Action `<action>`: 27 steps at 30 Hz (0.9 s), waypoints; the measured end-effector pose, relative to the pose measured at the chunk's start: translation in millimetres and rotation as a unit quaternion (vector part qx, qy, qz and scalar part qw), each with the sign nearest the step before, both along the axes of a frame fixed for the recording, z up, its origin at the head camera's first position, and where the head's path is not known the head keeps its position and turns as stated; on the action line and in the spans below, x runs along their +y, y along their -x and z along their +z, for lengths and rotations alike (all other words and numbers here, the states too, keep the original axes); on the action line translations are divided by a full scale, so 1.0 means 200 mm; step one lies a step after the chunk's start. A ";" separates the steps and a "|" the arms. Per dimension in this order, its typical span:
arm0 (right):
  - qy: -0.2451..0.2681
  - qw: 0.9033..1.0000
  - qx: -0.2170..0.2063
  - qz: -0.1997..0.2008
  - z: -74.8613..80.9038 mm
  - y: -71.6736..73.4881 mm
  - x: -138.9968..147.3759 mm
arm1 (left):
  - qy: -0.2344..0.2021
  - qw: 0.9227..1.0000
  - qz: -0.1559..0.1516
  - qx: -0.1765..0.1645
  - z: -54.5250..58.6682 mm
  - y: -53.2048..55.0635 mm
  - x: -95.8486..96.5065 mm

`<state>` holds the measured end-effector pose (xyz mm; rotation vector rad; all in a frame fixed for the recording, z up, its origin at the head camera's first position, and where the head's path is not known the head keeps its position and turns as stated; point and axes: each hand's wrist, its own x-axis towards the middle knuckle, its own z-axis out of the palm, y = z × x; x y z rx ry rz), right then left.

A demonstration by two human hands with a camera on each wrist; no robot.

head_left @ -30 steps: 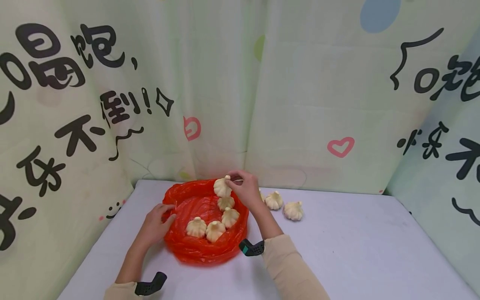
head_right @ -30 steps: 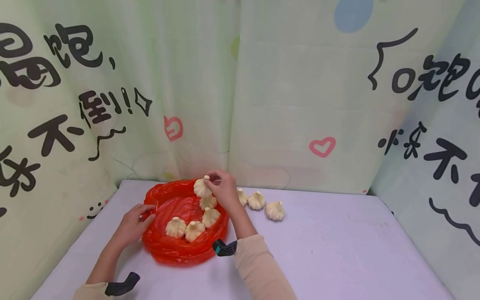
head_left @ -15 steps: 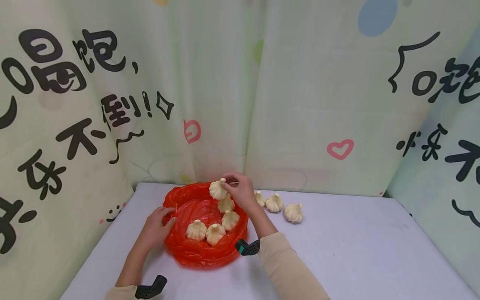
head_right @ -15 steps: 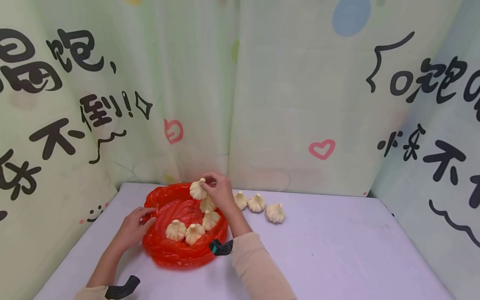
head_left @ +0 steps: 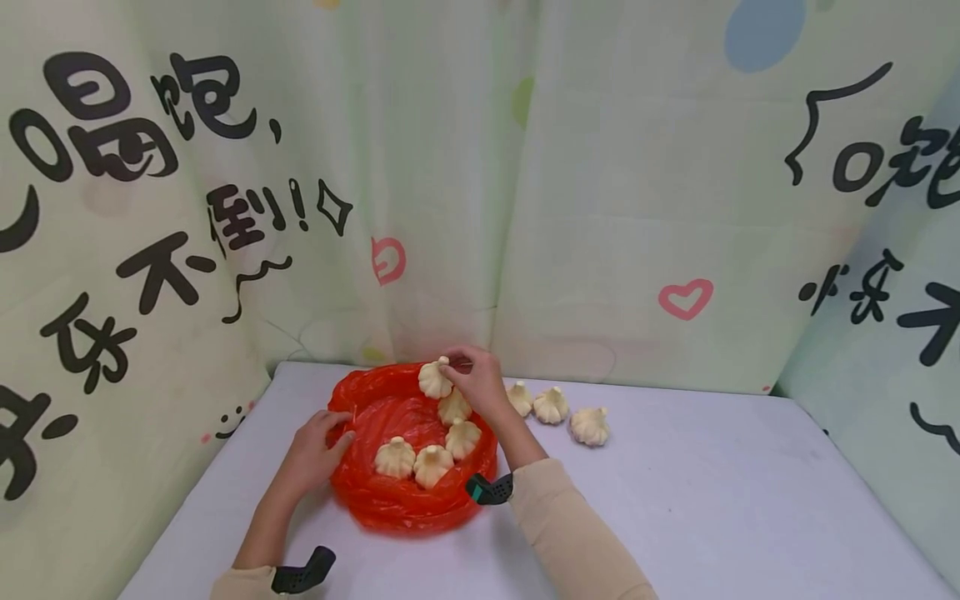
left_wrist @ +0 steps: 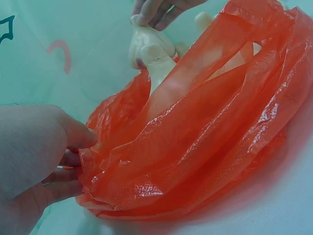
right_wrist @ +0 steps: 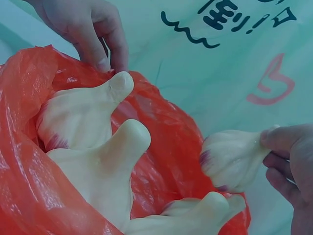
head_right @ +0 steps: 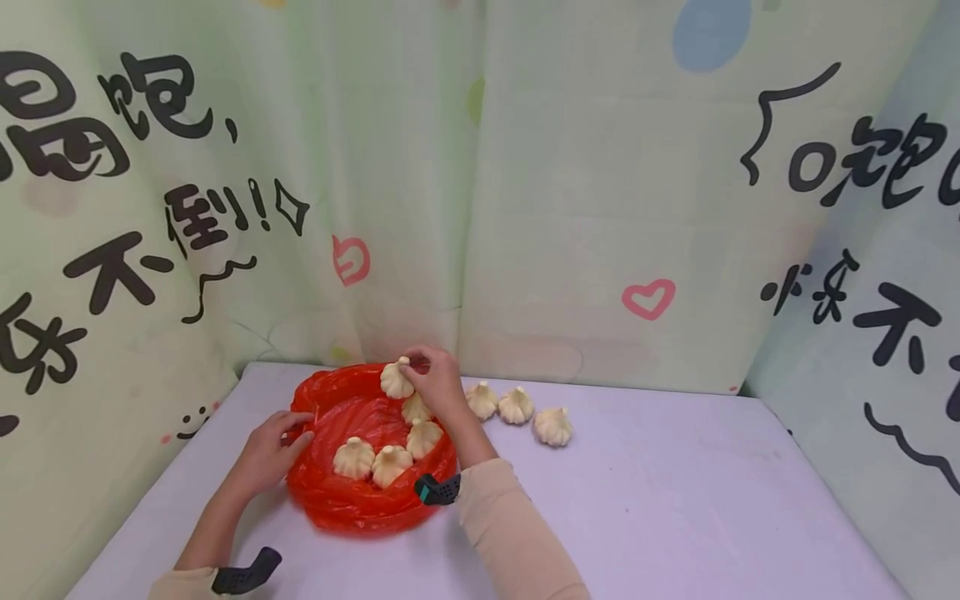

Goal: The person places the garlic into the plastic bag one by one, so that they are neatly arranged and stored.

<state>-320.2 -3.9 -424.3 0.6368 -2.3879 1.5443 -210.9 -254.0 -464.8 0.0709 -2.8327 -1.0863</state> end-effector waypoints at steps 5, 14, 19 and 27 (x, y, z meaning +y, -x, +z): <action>-0.011 1.000 0.002 0.000 -0.02 0.02 -0.02 | 0.001 1.000 0.002 0.003 0.00 0.00 -0.01; -0.003 1.000 -0.022 0.005 -0.06 0.04 -0.04 | -0.002 1.000 0.006 -0.002 0.00 0.01 -0.01; -0.003 1.000 -0.026 0.007 -0.08 0.06 -0.05 | -0.005 1.000 0.009 -0.003 0.00 0.01 -0.01; -0.001 1.000 -0.018 0.012 -0.11 0.07 -0.07 | -0.004 1.000 0.009 0.001 -0.02 0.01 -0.01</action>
